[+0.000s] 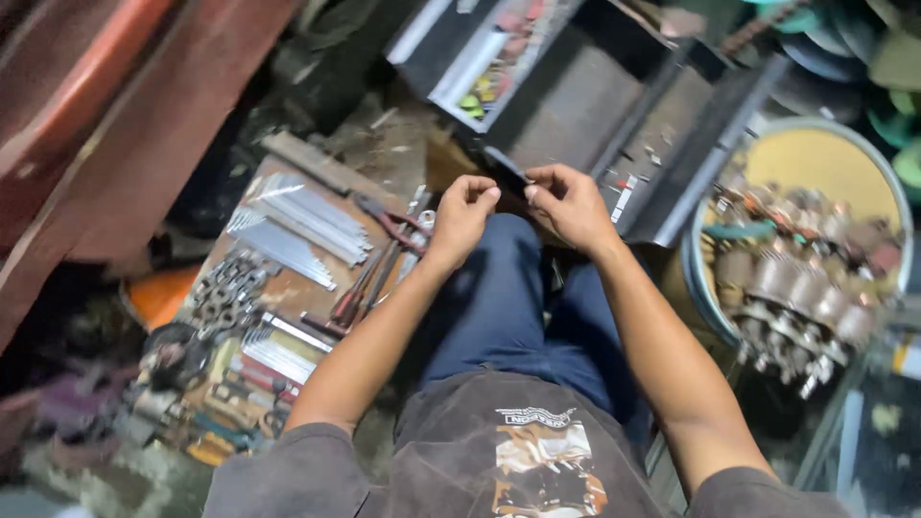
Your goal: Searching through a metal toolbox and sorting small mechanical parts like screws and bolts
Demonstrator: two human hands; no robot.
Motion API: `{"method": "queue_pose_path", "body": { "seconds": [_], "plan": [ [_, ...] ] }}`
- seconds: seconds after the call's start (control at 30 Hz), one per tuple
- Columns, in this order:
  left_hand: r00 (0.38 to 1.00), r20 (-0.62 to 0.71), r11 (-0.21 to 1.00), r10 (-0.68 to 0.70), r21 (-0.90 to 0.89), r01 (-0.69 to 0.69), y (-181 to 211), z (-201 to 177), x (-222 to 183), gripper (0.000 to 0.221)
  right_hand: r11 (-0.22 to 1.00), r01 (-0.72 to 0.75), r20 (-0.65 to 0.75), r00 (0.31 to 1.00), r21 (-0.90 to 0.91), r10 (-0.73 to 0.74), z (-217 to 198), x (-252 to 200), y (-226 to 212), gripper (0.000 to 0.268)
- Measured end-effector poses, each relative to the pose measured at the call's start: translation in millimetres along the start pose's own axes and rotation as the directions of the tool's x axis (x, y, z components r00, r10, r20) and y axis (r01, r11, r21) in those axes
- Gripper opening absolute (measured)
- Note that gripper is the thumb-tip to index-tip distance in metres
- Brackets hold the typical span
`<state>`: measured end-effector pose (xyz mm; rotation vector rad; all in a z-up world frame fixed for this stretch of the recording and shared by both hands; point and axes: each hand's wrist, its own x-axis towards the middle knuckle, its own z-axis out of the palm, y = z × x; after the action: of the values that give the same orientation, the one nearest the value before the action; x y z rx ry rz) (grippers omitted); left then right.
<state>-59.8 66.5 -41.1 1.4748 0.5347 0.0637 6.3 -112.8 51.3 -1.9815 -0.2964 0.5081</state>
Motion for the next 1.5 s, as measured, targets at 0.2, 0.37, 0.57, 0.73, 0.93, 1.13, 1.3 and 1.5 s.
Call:
{"method": "queue_pose_path", "body": {
  "seconds": [0.2, 0.37, 0.57, 0.73, 0.93, 1.13, 1.3, 1.5],
  "plan": [
    [0.983, 0.165, 0.956, 0.083, 0.264, -0.125, 42, 87, 15, 0.026, 0.948, -0.049, -0.270, 0.962, -0.313, -0.040, -107, 12, 72, 0.025],
    [0.896, 0.292, 0.756, 0.335, 0.484, -0.441, 49, 138, 28, 0.013, 0.873, -0.096, -0.314, 0.947, -0.478, -0.068, -151, 41, 103, 0.024],
    [0.807, 0.421, 0.436, 0.414, 0.687, -0.582, 43, 175, 34, 0.016, 0.678, -0.139, -0.164, 0.986, -0.722, 0.028, -143, 83, 121, 0.018],
    [0.726, 0.480, 0.152, 0.493, 0.774, -0.615, 29, 191, 34, 0.011, 0.559, -0.188, -0.077, 0.973, -0.807, 0.217, -131, 106, 122, 0.023],
    [0.727, 0.458, 0.059, 0.512, 0.825, -0.562, 16, 203, 41, 0.017, 0.539, -0.223, -0.092, 0.962, -0.812, 0.258, -134, 114, 120, 0.025],
    [0.699, 0.429, 0.074, 0.572, 0.822, -0.564, 14, 207, 44, 0.016, 0.593, -0.259, -0.107, 0.954, -0.763, 0.279, -147, 111, 95, 0.027],
    [0.699, 0.445, 0.053, 0.559, 0.823, -0.566, 8, 212, 49, 0.019, 0.585, -0.306, -0.122, 0.935, -0.751, 0.332, -150, 121, 96, 0.026],
    [0.783, 0.426, 0.206, 0.454, 0.804, -0.557, 2, 207, 47, 0.018, 0.548, -0.219, -0.006, 0.932, -0.807, 0.363, -152, 117, 99, 0.026]
  ]
}}
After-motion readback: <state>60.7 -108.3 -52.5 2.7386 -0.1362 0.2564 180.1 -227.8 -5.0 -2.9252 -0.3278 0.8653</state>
